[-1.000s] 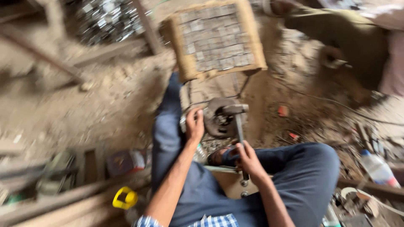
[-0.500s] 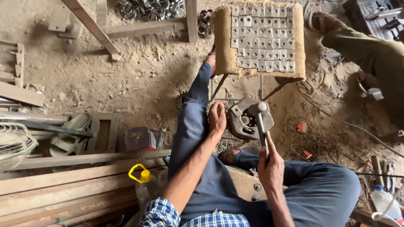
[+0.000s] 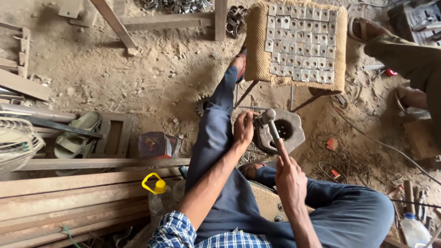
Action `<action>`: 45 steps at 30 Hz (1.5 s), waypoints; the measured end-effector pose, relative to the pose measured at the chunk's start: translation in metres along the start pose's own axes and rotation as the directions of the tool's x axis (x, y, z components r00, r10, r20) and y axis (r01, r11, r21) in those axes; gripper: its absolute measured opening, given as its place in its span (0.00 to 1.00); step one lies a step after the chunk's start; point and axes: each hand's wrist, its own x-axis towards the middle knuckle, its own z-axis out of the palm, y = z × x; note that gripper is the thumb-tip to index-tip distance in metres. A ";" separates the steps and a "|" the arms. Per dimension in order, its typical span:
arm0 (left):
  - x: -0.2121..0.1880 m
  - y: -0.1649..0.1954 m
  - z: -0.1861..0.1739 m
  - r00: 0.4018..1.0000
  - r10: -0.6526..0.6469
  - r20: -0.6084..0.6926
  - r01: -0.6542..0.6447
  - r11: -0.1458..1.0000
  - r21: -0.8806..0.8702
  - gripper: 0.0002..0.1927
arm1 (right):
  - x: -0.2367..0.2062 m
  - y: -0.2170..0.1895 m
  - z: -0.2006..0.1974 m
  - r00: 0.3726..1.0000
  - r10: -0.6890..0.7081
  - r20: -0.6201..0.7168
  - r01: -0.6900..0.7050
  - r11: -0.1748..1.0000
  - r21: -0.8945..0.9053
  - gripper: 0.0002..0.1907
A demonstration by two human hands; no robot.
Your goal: The person sits on the ground and uses a hammer to strike small metal pieces placed on a metal anvil. They repeatedly pick up pieces, position them, and hammer them before placing the finished pieces on a nearby stool.
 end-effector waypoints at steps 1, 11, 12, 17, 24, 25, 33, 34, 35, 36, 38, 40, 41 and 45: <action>0.000 0.000 0.000 1.000 -0.020 0.001 0.020 1.000 -0.005 0.25 | 0.000 0.000 0.000 1.000 -0.022 -0.023 0.022 0.999 0.023 0.31; -0.001 0.006 0.004 0.999 -0.046 -0.018 0.045 0.998 -0.037 0.30 | -0.012 0.003 -0.018 0.976 -0.034 -0.213 0.116 0.916 0.384 0.27; -0.002 0.007 0.004 0.998 -0.039 -0.043 0.037 0.998 -0.043 0.30 | -0.015 0.003 -0.021 0.972 -0.034 -0.234 0.125 0.914 0.385 0.27; 0.003 0.010 0.004 0.970 -0.223 -0.092 0.208 0.967 -0.150 0.29 | -0.020 -0.002 -0.024 0.927 -0.114 -0.357 0.244 0.907 0.344 0.27; 0.010 0.004 0.001 0.965 -0.188 -0.181 0.143 0.962 -0.234 0.27 | -0.022 -0.005 0.002 0.991 -0.087 -0.105 0.104 0.981 0.163 0.30; 0.010 0.004 0.002 0.962 -0.213 -0.169 0.174 0.960 -0.219 0.26 | -0.020 -0.002 0.002 0.988 -0.107 -0.113 0.124 0.980 0.155 0.30; -0.001 0.010 0.004 0.998 -0.026 -0.060 0.028 0.999 0.030 0.25 | -0.015 0.018 -0.017 0.993 0.016 -0.117 0.040 0.886 0.461 0.28; -0.004 0.012 0.002 1.000 -0.002 -0.028 0.003 0.999 0.047 0.24 | -0.019 0.018 -0.016 0.990 0.038 -0.138 0.030 0.888 0.458 0.28; -0.008 0.014 0.001 1.000 0.021 0.006 -0.021 0.998 0.061 0.23 | -0.024 0.019 -0.016 0.985 0.061 -0.159 0.018 0.891 0.453 0.28; -0.008 0.017 0.002 0.998 0.052 0.040 -0.055 0.996 0.070 0.23 | -0.025 0.021 -0.015 0.978 0.081 -0.190 0.012 0.894 0.447 0.28; -0.012 0.024 0.000 0.950 0.302 0.082 -0.312 0.920 0.237 0.23 | -0.027 0.026 -0.012 0.965 0.038 -0.258 0.065 0.922 0.381 0.28; -0.017 0.027 0.002 0.924 0.360 0.127 -0.381 0.871 0.311 0.24 | -0.025 0.038 -0.013 0.979 0.069 -0.190 -0.005 0.947 0.322 0.28; -0.018 0.029 0.004 0.942 0.307 0.135 -0.335 0.888 0.316 0.23 | -0.021 0.046 -0.015 0.988 0.124 -0.091 -0.092 0.951 0.296 0.28; -0.018 0.023 0.007 0.955 0.264 0.133 -0.294 0.891 0.347 0.21 | -0.019 0.066 -0.012 0.995 0.064 -0.070 -0.037 0.943 0.330 0.30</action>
